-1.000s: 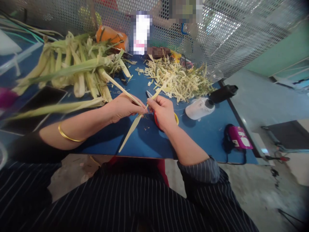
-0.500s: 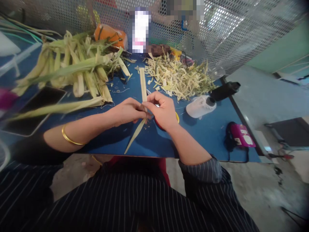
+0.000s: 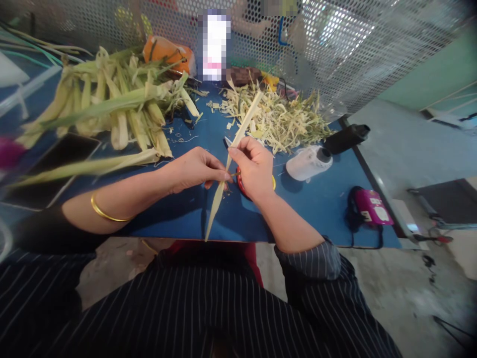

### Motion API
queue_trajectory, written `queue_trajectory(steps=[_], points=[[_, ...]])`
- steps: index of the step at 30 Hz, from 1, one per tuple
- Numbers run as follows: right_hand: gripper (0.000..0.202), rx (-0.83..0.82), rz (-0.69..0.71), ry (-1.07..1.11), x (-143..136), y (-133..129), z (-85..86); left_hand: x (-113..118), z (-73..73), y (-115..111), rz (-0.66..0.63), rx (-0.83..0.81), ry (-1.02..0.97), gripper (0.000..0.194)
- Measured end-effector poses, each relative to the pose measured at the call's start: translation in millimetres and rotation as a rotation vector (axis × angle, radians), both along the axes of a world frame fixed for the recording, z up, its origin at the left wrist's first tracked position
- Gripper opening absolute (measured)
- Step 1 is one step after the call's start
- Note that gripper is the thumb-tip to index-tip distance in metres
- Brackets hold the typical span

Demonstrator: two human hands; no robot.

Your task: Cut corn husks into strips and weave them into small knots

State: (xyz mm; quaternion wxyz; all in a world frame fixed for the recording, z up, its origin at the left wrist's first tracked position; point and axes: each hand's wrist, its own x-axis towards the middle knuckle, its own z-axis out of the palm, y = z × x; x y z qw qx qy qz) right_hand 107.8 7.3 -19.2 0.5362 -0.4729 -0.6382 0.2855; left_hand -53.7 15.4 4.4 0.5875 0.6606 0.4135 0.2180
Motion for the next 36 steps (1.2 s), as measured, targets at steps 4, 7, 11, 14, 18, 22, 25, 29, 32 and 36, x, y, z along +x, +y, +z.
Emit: queue_trajectory(steps=[4,7,11,14,18,22,25,29,32,36], points=[[0.016,0.084,-0.073,-0.057,12.6,4.9,10.5,-0.7,-1.8,2.4,0.034,-0.115,-0.102,0.028],[0.017,0.178,-0.169,-0.068,19.9,5.4,18.9,-0.9,-0.5,5.9,0.129,-0.181,-0.176,0.031],[0.031,0.099,-0.13,-0.177,17.3,0.7,22.9,-2.1,4.7,9.9,0.254,-0.191,-0.256,0.024],[0.037,-0.055,0.002,-0.324,8.3,-3.6,17.3,-3.9,6.5,11.4,0.34,-0.157,-0.295,0.019],[0.03,-0.148,0.133,-0.402,-0.5,-6.3,8.5,-4.8,1.5,11.8,0.438,-0.074,-0.311,0.014],[0.026,-0.063,0.214,-0.528,2.2,-5.4,11.7,-2.6,-5.1,11.4,0.513,-0.037,-0.333,0.011],[0.026,-0.083,0.179,-0.602,7.3,-3.1,16.7,-1.6,-3.5,12.1,0.483,-0.132,-0.363,0.013],[0.024,-0.106,0.152,-0.58,11.4,-0.4,17.4,-3.5,5.5,13.0,0.455,-0.29,-0.424,0.018],[0.025,-0.109,0.142,-0.561,11.8,0.2,15.8,-4.6,7.2,13.0,0.447,-0.309,-0.441,0.018],[0.027,-0.108,0.164,-0.597,10.5,-0.1,15.5,-2.4,-1.0,13.1,0.467,-0.214,-0.435,0.015]])
